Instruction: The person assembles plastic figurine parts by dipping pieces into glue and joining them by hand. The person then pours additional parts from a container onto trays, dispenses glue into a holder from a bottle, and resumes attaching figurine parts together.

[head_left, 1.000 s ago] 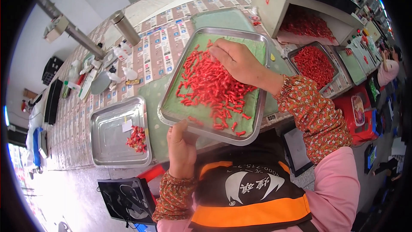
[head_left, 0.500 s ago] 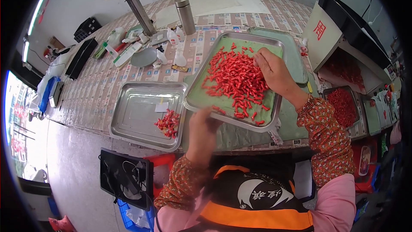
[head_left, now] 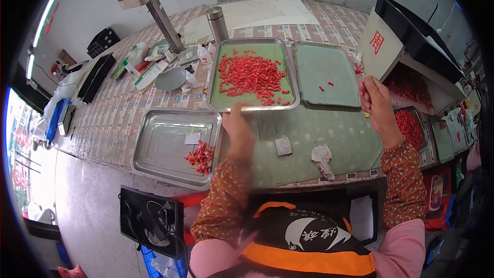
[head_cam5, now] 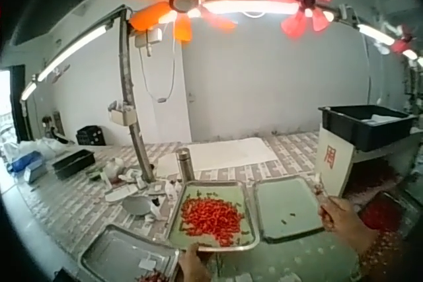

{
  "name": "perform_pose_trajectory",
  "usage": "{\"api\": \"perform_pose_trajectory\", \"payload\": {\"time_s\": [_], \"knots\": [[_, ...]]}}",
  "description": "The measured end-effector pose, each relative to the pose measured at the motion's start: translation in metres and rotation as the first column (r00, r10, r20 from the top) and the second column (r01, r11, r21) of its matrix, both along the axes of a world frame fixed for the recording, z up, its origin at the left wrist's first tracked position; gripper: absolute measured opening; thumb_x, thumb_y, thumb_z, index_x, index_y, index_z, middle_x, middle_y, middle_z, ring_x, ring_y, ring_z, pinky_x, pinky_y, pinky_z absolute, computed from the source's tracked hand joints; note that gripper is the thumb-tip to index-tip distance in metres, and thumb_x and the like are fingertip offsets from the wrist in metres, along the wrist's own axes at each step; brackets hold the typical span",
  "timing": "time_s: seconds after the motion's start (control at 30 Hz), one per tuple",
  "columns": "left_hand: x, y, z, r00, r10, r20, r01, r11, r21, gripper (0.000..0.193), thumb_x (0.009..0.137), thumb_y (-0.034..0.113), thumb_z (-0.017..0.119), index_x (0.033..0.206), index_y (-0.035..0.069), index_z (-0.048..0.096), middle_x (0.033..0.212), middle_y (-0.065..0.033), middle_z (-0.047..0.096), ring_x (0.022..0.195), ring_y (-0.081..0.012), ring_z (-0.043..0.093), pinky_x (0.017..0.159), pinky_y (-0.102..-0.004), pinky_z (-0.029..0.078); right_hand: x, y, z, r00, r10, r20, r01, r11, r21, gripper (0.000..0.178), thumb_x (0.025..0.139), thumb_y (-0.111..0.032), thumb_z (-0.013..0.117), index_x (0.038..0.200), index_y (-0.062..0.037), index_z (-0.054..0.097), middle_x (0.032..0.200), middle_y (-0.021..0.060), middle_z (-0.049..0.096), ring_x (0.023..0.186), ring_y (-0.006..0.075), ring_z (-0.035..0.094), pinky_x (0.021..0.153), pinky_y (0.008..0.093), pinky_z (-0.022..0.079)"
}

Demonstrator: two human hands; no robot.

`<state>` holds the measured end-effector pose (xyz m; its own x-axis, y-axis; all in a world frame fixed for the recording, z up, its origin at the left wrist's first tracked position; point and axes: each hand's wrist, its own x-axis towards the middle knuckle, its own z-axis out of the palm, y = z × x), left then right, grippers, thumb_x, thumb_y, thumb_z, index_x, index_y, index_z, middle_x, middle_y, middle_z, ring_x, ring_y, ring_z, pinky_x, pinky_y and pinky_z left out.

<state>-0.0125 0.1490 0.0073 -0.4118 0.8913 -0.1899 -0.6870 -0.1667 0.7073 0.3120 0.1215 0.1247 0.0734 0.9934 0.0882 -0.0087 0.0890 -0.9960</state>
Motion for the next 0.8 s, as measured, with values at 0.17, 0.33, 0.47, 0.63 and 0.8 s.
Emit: {"api": "perform_pose_trajectory", "payload": {"time_s": [0.17, 0.33, 0.47, 0.63, 0.8], "knots": [[-0.001, 0.017, -0.003, 0.997, 0.009, -0.079, -0.010, 1.000, -0.002, 0.019, 0.083, 0.010, 0.060, 0.100, 0.005, 0.056, 0.089, -0.0059, 0.064, 0.071, -0.0155, 0.059, 0.058, -0.0295, 0.047, 0.052, -0.030, -0.017, 0.995, -0.097, -0.031, 0.096, 0.995, -0.036, 0.028, 0.103, -0.031, 0.051, 0.086, -0.0087, 0.055, 0.063, -0.0073, 0.039, 0.048, 0.0011, 0.033, 0.042, 0.0180, 0.026], [0.001, 0.035, -0.020, 0.994, 0.020, -0.107, -0.019, 1.000, 0.008, 0.010, 0.084, 0.010, 0.059, 0.093, 0.006, 0.058, 0.086, -0.0051, 0.063, 0.070, -0.0151, 0.060, 0.059, -0.0285, 0.050, 0.100, -0.061, -0.019, 0.970, -0.239, -0.046, 0.238, 0.971, -0.032, 0.026, 0.103, -0.031, 0.051, 0.086, -0.0112, 0.052, 0.064, -0.0087, 0.039, 0.049, -0.0004, 0.034, 0.041, 0.0164, 0.027], [0.002, 0.049, -0.037, 0.994, -0.029, -0.105, 0.019, 0.995, -0.095, 0.024, 0.083, 0.009, 0.062, 0.107, 0.009, 0.061, 0.100, -0.0050, 0.063, 0.086, -0.0188, 0.062, 0.070, -0.0374, 0.055, 0.145, -0.075, -0.029, 0.924, -0.381, 0.037, 0.383, 0.920, -0.088, 0.027, 0.102, -0.034, 0.051, 0.085, -0.0129, 0.054, 0.062, -0.0093, 0.038, 0.047, 0.0002, 0.032, 0.041, 0.0168, 0.024], [-0.023, 0.063, -0.063, 0.985, -0.147, -0.085, 0.138, 0.985, -0.106, 0.016, 0.088, 0.012, 0.057, 0.098, 0.002, 0.064, 0.096, -0.0088, 0.066, 0.087, -0.0221, 0.064, 0.076, -0.0386, 0.055, 0.227, -0.052, -0.086, 0.513, -0.612, 0.602, 0.555, 0.772, 0.310, 0.029, 0.101, -0.027, 0.051, 0.092, -0.0008, 0.058, 0.078, 0.0117, 0.064, 0.074, 0.0281, 0.062, 0.066, 0.0389, 0.047], [-0.024, 0.042, -0.041, 0.940, -0.304, -0.156, 0.244, 0.916, -0.318, 0.022, 0.092, 0.017, 0.054, 0.108, 0.002, 0.057, 0.103, -0.0110, 0.064, 0.086, -0.0220, 0.066, 0.071, -0.0342, 0.059, 0.269, -0.061, -0.106, 0.046, -0.489, 0.871, 0.407, 0.806, 0.431, 0.026, 0.092, -0.026, 0.060, 0.096, -0.0003, 0.059, 0.084, 0.0177, 0.067, 0.084, 0.0423, 0.063, 0.072, 0.0428, 0.050]]}}
